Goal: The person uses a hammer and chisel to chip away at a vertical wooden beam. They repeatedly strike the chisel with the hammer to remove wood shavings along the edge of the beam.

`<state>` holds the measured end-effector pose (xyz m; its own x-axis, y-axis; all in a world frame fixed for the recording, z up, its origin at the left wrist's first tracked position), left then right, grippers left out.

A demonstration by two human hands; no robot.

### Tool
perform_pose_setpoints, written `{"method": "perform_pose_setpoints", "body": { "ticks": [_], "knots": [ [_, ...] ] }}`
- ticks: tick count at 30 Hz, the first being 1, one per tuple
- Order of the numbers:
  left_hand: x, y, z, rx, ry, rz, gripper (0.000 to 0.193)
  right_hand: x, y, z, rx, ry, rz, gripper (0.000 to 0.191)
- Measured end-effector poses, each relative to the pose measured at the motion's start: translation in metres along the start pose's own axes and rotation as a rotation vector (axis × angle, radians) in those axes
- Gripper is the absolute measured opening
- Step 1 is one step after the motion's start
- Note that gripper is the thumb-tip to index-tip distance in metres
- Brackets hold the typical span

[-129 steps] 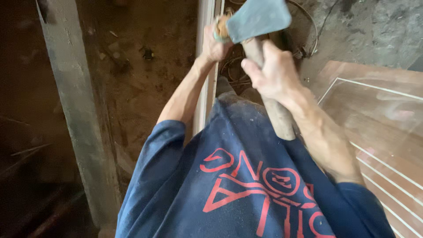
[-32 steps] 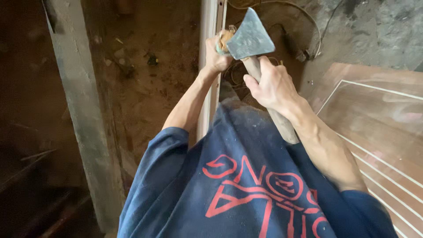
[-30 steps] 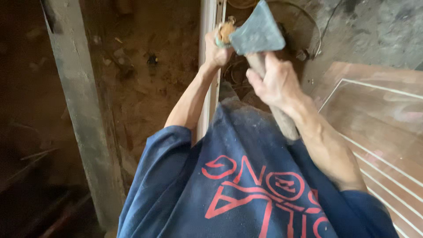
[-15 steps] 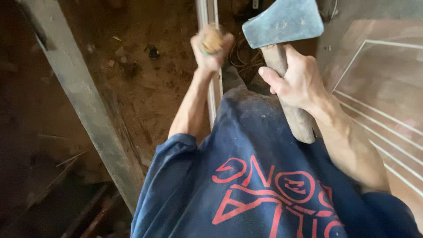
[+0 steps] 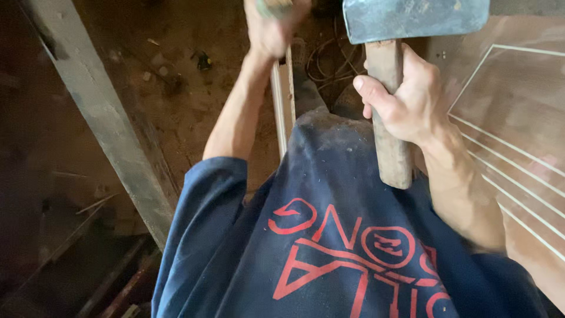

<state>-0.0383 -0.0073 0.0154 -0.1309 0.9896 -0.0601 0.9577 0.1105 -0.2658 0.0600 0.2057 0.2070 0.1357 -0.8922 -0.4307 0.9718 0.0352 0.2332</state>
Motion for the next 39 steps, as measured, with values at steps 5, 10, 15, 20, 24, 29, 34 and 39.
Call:
{"method": "perform_pose_setpoints", "body": {
  "ticks": [5, 10, 15, 20, 24, 29, 34, 39],
  "knots": [
    [0.011, 0.024, -0.002, 0.053, 0.092, 0.003, 0.012, 0.0, 0.005, 0.01, 0.012, 0.042, 0.008, 0.028],
    [0.008, 0.021, -0.005, -0.151, 0.085, 0.002, 0.014, 0.003, 0.011, 0.027, -0.072, 0.089, 0.035, 0.037],
    [0.008, 0.023, -0.01, 0.009, 0.089, 0.018, 0.024, -0.011, 0.015, 0.056, -0.188, 0.085, 0.023, 0.037],
    [0.007, 0.037, 0.009, 0.055, -0.095, 0.033, 0.023, 0.01, 0.01, 0.078, -0.568, 0.372, -0.207, 0.03],
    [0.008, 0.048, 0.018, 0.25, -0.311, 0.004, 0.023, 0.072, -0.014, 0.009, -0.095, 0.615, 0.124, 0.051],
    [0.007, 0.048, 0.017, 0.215, -0.44, 0.012, 0.027, 0.054, -0.027, -0.021, -0.227, 0.497, 0.021, 0.044],
    [-0.004, 0.041, -0.008, -0.046, 0.108, -0.019, 0.034, 0.036, -0.031, -0.006, 0.094, 0.259, 0.086, 0.038],
    [-0.003, 0.027, 0.002, -0.338, 0.12, -0.147, 0.025, 0.032, -0.023, 0.019, 0.169, 0.141, 0.065, 0.03]
  ]
}}
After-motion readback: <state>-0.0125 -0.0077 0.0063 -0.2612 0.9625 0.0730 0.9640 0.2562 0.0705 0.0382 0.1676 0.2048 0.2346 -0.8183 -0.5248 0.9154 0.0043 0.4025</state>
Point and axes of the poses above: each hand's wrist, its own y-axis away from the middle knuckle, its own x-axis out of the palm, z = x × y, the point moved 5 cm from there along -y, towards the middle knuckle, and after that the axes turned 11 degrees about -z, right-handed, at the moved point
